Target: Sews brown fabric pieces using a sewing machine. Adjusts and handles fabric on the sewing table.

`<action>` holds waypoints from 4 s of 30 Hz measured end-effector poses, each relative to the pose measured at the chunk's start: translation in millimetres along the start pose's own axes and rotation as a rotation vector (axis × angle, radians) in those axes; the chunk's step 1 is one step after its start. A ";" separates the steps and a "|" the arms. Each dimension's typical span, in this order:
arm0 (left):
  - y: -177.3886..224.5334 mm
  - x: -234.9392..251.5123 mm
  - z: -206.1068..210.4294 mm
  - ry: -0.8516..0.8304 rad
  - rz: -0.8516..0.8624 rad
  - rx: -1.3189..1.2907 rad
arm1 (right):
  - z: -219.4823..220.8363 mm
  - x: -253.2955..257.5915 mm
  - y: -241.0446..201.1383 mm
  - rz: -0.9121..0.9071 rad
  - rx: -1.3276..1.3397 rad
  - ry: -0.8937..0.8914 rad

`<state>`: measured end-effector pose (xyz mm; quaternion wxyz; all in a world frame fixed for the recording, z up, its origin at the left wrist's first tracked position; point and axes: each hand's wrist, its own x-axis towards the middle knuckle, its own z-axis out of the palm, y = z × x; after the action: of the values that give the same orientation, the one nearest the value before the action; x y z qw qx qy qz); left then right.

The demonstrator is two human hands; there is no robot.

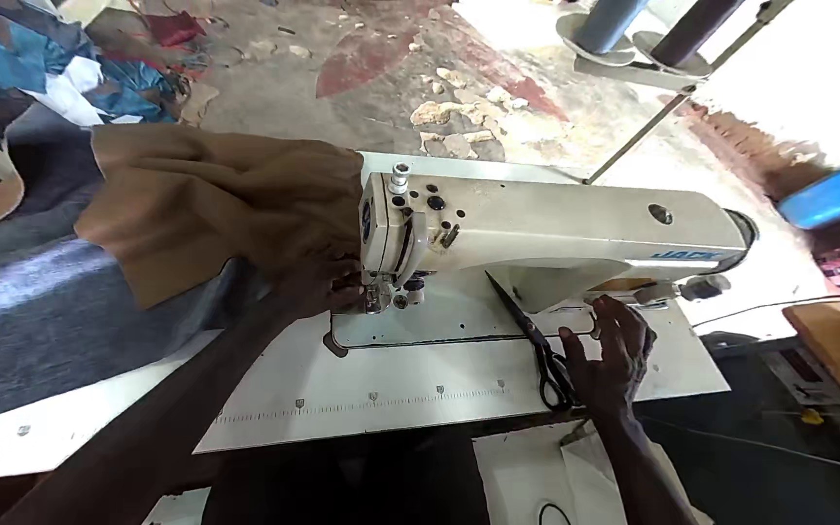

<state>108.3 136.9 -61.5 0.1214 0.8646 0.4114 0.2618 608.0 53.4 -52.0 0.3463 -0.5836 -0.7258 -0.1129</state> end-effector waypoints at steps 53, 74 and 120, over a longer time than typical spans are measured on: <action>0.0 0.7 12.4 0.187 -0.246 0.026 | -46.7 -23.6 -49.9 0.326 0.226 -0.661; -0.2 0.4 10.0 0.201 -0.248 0.050 | -97.5 103.7 -20.3 0.320 0.053 0.045; -73.3 -9.3 -31.4 0.292 -0.416 0.060 | -83.6 174.0 68.9 0.628 0.117 -0.136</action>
<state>38.6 175.8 -69.8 0.0863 0.7175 0.6011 0.3412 689.0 159.9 103.2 0.3478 -0.7642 -0.5371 0.0808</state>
